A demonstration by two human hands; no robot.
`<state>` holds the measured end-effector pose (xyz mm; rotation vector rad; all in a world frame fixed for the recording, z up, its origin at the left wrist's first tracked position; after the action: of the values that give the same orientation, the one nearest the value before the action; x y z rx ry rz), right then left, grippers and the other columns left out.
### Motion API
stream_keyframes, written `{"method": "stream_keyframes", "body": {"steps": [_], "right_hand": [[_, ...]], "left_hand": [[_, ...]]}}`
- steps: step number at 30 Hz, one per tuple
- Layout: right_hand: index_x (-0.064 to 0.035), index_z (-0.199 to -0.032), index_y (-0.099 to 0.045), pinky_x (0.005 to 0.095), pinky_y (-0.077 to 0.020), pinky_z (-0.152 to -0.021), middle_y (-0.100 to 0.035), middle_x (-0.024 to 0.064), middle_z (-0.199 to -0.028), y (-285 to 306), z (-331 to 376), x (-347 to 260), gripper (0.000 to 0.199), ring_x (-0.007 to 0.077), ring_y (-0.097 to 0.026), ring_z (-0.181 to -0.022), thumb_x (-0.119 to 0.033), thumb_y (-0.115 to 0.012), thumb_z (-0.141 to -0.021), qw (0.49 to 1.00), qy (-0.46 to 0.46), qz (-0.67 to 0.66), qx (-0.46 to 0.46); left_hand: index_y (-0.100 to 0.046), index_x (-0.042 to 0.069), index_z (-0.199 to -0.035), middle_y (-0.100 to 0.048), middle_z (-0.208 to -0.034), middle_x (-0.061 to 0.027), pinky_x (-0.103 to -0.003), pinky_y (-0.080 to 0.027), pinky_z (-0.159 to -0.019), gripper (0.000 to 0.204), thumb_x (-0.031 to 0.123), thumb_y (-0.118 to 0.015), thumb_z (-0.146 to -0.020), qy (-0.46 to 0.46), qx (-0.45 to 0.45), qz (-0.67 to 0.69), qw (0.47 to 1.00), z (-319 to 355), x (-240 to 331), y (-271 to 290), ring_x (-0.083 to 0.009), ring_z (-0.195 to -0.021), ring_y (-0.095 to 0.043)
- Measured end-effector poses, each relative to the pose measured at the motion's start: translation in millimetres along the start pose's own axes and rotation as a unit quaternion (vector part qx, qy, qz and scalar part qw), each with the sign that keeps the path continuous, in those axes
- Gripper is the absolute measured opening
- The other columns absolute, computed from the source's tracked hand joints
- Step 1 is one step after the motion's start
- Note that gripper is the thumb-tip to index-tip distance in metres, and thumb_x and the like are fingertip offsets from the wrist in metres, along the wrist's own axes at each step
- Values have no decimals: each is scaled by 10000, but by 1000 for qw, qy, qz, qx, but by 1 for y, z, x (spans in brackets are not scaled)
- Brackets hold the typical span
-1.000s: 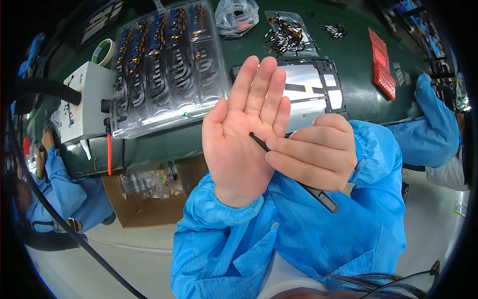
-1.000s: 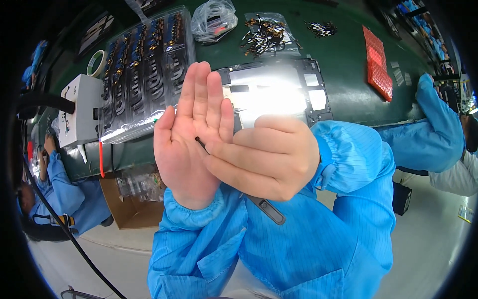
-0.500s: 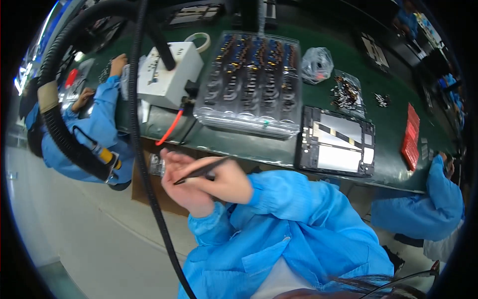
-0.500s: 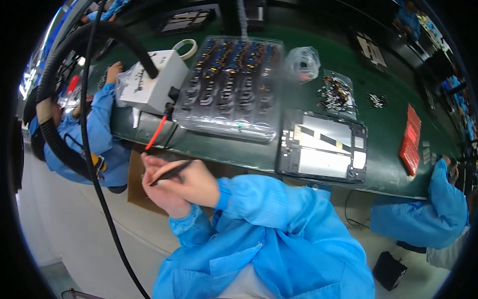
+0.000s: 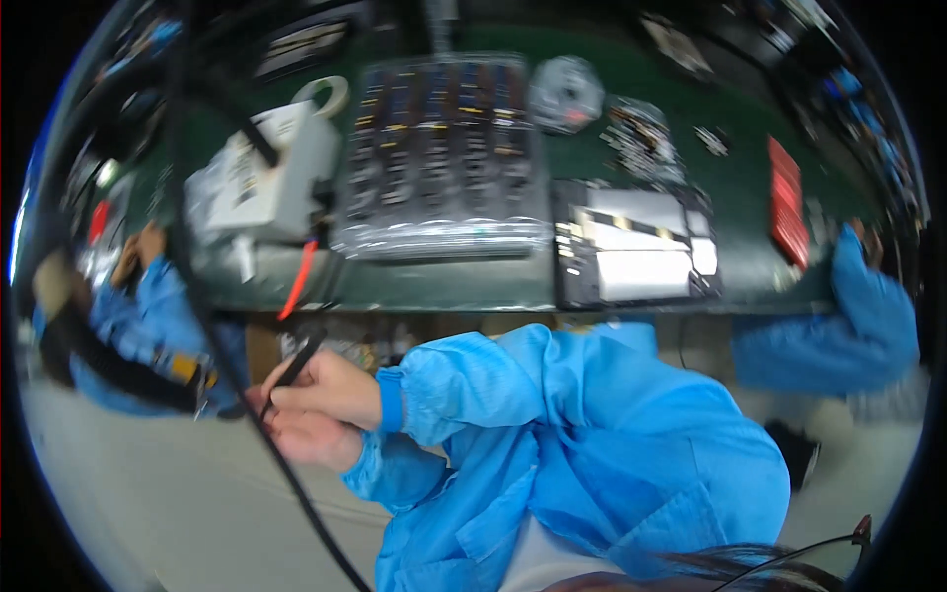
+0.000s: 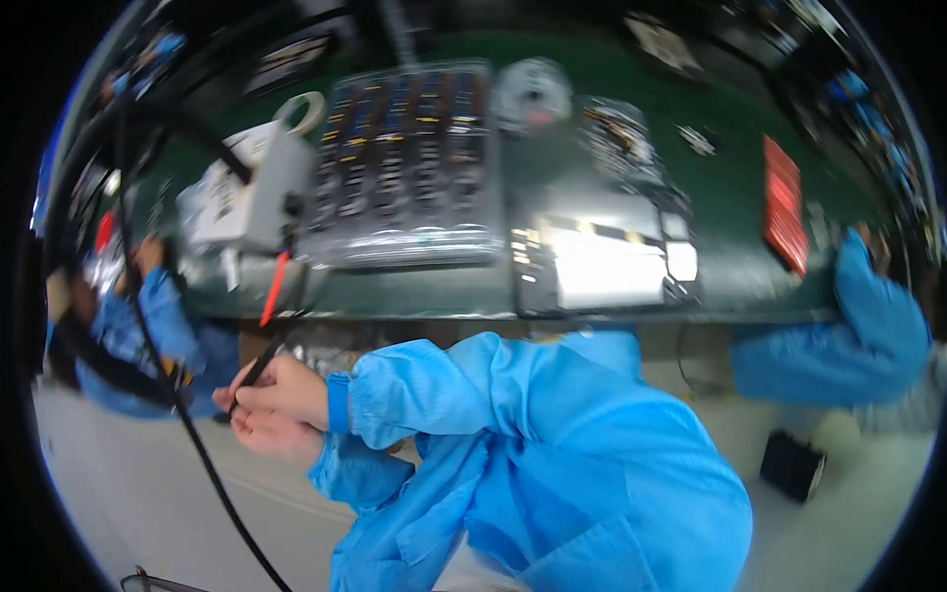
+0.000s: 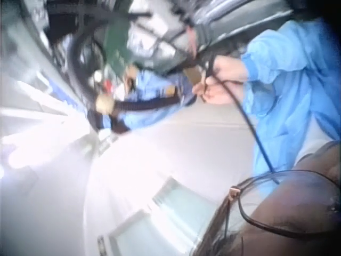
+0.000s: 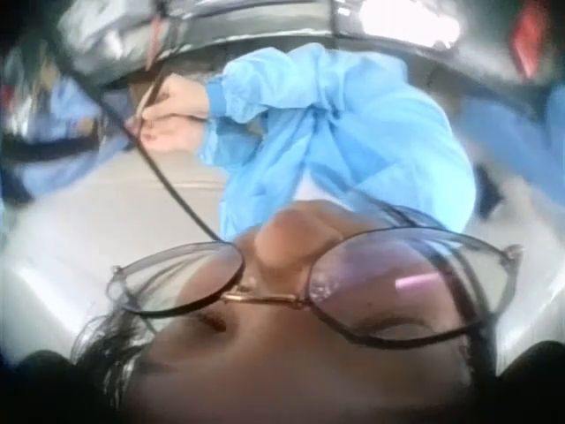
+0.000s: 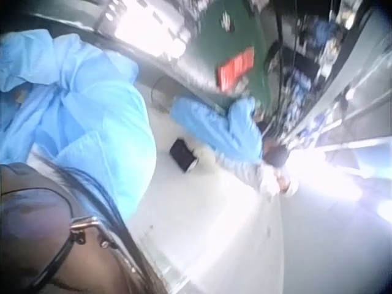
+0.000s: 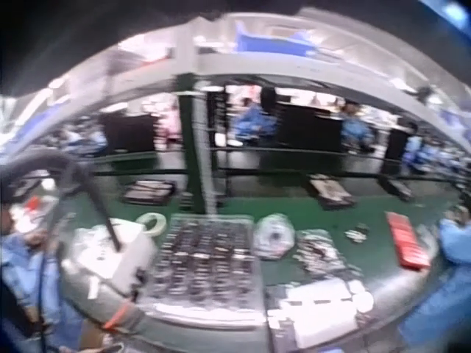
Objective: The person installs small electronic components, ribbon cables, and a battery into a tablet chassis using tweezers and a plastic pry tool.
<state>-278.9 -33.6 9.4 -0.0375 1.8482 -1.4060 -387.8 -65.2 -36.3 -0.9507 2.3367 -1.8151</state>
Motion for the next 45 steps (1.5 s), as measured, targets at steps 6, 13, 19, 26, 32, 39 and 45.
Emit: {"method": "stream_keyframes", "body": {"steps": [6,13,19,26,32,39,45], "right_hand": [[-12,-1012,-600,287,-427,-825,-609,81,-980,45,162,-99,208,153,-544,-941,-86,-600,-818,990,-32,116,79],[-11,-928,-652,333,-461,-735,-635,114,-909,91,282,-297,217,218,-601,-829,-14,-643,-712,586,258,726,251],[29,-976,-603,268,-441,-761,-589,107,-933,184,268,-338,202,162,-558,-858,-1,-579,-777,664,134,680,280],[13,-974,-605,287,-449,-761,-601,108,-916,211,265,-328,194,190,-572,-838,-20,-592,-784,717,119,635,262],[0,-933,-629,320,-458,-730,-620,127,-868,208,263,-328,203,251,-583,-810,-1,-622,-730,694,112,664,252],[-37,-946,-633,296,-499,-691,-617,101,-894,204,264,-327,200,228,-603,-810,-22,-642,-746,623,162,737,204],[-21,-950,-631,296,-490,-714,-620,102,-910,208,266,-327,203,210,-601,-822,-6,-627,-748,700,132,657,247]], "left_hand": [[-424,-17,-1202,-525,-1164,-104,-388,-429,-908,403,236,-317,-908,87,33,84,992,5,-83,-75,-215,-1049,-516],[-457,3,-1211,-479,-1178,-168,-404,-370,-920,542,195,-612,-729,175,-641,-517,540,53,-240,-224,-333,-1103,-452],[-445,-19,-1185,-478,-1182,-169,-413,-369,-916,526,223,-609,-748,11,-633,-650,421,76,-336,-221,-332,-1094,-453],[-527,-19,-1071,-530,-1031,-140,-368,-421,-830,383,140,-610,-732,53,-587,-640,493,65,-362,-210,-306,-955,-499],[-539,-9,-1071,-530,-1023,-130,-378,-425,-825,380,126,-608,-722,81,-584,-641,491,65,-366,-210,-305,-947,-498],[-524,22,-1152,-521,-1065,-112,-389,-416,-825,483,199,-638,-717,50,-621,-648,439,67,-363,-211,-285,-964,-492],[-433,-18,-1230,-498,-1100,-132,-395,-385,-857,636,260,-652,-702,63,-601,-673,426,70,-362,-204,-295,-1000,-469]]}}
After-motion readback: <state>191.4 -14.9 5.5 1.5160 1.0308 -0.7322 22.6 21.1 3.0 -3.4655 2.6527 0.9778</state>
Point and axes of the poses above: each hand's wrist, its own z-axis away from the middle knuckle, its own y-axis out of the back of the hand, x = y × z, the point moved 4 cm from there along -z, towards the middle knuckle
